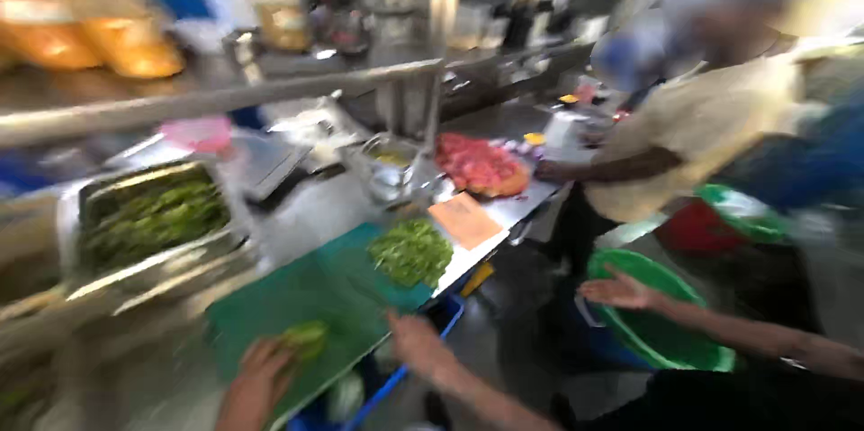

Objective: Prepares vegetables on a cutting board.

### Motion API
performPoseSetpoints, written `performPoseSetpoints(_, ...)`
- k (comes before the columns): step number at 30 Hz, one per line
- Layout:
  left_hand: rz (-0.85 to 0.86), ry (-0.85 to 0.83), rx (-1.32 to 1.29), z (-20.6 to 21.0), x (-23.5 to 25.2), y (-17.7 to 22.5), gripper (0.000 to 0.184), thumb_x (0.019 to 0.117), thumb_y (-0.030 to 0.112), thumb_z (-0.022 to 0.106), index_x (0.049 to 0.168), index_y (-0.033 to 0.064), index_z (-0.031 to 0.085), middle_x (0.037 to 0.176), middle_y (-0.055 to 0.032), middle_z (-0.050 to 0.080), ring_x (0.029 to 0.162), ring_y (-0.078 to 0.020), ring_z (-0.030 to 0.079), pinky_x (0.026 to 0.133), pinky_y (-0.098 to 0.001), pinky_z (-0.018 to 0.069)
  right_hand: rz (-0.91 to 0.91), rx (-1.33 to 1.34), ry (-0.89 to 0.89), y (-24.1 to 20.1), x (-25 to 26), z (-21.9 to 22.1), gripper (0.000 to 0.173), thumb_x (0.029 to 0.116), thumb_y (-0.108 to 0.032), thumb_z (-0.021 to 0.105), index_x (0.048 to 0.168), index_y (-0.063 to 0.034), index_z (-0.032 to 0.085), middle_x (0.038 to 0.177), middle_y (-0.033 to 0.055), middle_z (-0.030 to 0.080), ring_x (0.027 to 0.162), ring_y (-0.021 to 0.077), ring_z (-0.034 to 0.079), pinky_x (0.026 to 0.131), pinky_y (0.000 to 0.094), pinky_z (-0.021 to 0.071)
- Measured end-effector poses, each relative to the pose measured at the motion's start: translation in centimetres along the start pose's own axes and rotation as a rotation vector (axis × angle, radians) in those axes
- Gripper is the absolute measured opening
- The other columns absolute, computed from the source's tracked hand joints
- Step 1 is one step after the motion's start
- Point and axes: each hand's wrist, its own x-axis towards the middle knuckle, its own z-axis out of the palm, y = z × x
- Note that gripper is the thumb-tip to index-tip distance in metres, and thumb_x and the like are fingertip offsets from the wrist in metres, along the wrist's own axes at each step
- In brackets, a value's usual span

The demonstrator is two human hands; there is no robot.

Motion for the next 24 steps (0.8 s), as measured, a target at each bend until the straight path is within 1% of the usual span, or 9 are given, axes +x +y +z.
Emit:
performPoseSetpoints(1, -0.005, -0.095, 0.002, 1.2, 1.2, 0.1, 0.026, 0.0929, 0.01, 0.072, 0.119, 0.006, 0.076, 0.136, -0.0221, 0.064, 0.136, -0.0446, 0.052, 0.115, -0.0581, 0.041, 0.006, -0.056, -0.028, 0.6, 0.8, 0.8, 0.067, 0.0977, -0.013, 0.061, 0.16, -0.0138, 0.035, 0.129, 0.0274, 0.064, 0.116, 0.0463, 0.064, 0.097, 0.0636, 0.052)
performPoseSetpoints(2, -0.025, -0.196, 0.024, 2.1, 2.0, -0.3, 0.025, 0.0944, 0.011, 0.071, 0.119, 0.0083, 0.076, 0.138, -0.0181, 0.063, 0.138, -0.0397, 0.05, 0.116, -0.0539, 0.0415, 0.01, -0.117, -0.065, 1.0, 1.8, 1.9, 0.065, 0.0992, -0.012, 0.058, 0.16, -0.0141, 0.035, 0.129, 0.0275, 0.064, 0.117, 0.0465, 0.064, 0.097, 0.0635, 0.0519)
performPoseSetpoints(4, 0.011, -0.27, 0.043, 3.6, 3.3, -0.8, 0.023, 0.0938, 0.01, 0.071, 0.116, 0.0115, 0.076, 0.135, -0.013, 0.064, 0.135, -0.0328, 0.053, 0.112, -0.0486, 0.0464, 0.027, -0.234, -0.125, 0.9, 2.9, 2.3, 0.061, 0.1001, -0.011, 0.054, 0.158, -0.015, 0.036, 0.126, 0.0264, 0.065, 0.115, 0.0461, 0.065, 0.095, 0.0629, 0.0526)
performPoseSetpoints(7, 0.111, -0.223, 0.021, 3.6, 4.1, -0.9, 0.021, 0.0901, 0.007, 0.075, 0.111, 0.0104, 0.077, 0.127, -0.0103, 0.066, 0.128, -0.0281, 0.057, 0.11, -0.0432, 0.0492, 0.04, -0.301, -0.12, -1.0, 1.4, 0.5, 0.053, 0.1021, -0.01, 0.05, 0.154, -0.0152, 0.04, 0.117, 0.0245, 0.068, 0.109, 0.0444, 0.067, 0.091, 0.0605, 0.0545)
performPoseSetpoints(10, 0.143, -0.232, 0.017, 3.2, 4.3, -0.8, 0.021, 0.0872, 0.006, 0.078, 0.108, 0.0091, 0.077, 0.121, -0.0105, 0.067, 0.122, -0.0279, 0.06, 0.107, -0.0417, 0.0508, 0.014, -0.343, -0.125, -3.0, -1.0, -0.4, 0.047, 0.1009, -0.008, 0.05, 0.147, -0.0155, 0.045, 0.109, 0.0214, 0.07, 0.103, 0.0417, 0.07, 0.086, 0.0566, 0.0565)
performPoseSetpoints(14, 0.159, -0.275, 0.028, 2.9, 4.7, -0.6, 0.018, 0.0876, 0.007, 0.078, 0.105, 0.0096, 0.078, 0.116, -0.0095, 0.069, 0.118, -0.0272, 0.062, 0.106, -0.0407, 0.0514, -0.007, -0.367, -0.208, -4.5, -2.5, 0.2, 0.048, 0.1011, -0.005, 0.049, 0.148, -0.0159, 0.046, 0.116, 0.0222, 0.069, 0.109, 0.0428, 0.068, 0.089, 0.0579, 0.0555)
performPoseSetpoints(20, 0.158, -0.249, 0.016, 2.7, 4.2, -1.1, 0.016, 0.0901, 0.001, 0.074, 0.104, 0.0062, 0.078, 0.114, -0.0113, 0.071, 0.118, -0.0296, 0.063, 0.106, -0.0423, 0.0507, -0.037, -0.367, -0.246, -4.2, -0.1, 3.2, 0.042, 0.103, -0.008, 0.048, 0.145, -0.0149, 0.044, 0.113, 0.0202, 0.069, 0.107, 0.041, 0.069, 0.088, 0.0562, 0.0565)
performPoseSetpoints(22, 0.146, -0.216, 0.02, 2.7, 4.0, -1.9, 0.018, 0.091, 0.0, 0.072, 0.105, 0.0079, 0.079, 0.115, -0.0104, 0.07, 0.119, -0.0293, 0.062, 0.106, -0.0424, 0.0509, -0.051, -0.327, -0.246, -3.6, 1.3, 4.9, 0.042, 0.1036, -0.007, 0.048, 0.145, -0.0149, 0.042, 0.11, 0.0207, 0.069, 0.105, 0.0415, 0.07, 0.087, 0.0565, 0.0566)
performPoseSetpoints(24, 0.143, -0.185, 0.008, 2.6, 3.9, -2.8, 0.019, 0.0926, 0.003, 0.072, 0.108, 0.0113, 0.079, 0.116, -0.0075, 0.07, 0.119, -0.0264, 0.062, 0.107, -0.0407, 0.051, -0.055, -0.331, -0.257, -3.8, 2.1, 4.9, 0.045, 0.1026, -0.006, 0.05, 0.145, -0.0155, 0.04, 0.109, 0.0207, 0.069, 0.105, 0.0417, 0.07, 0.087, 0.057, 0.0567)
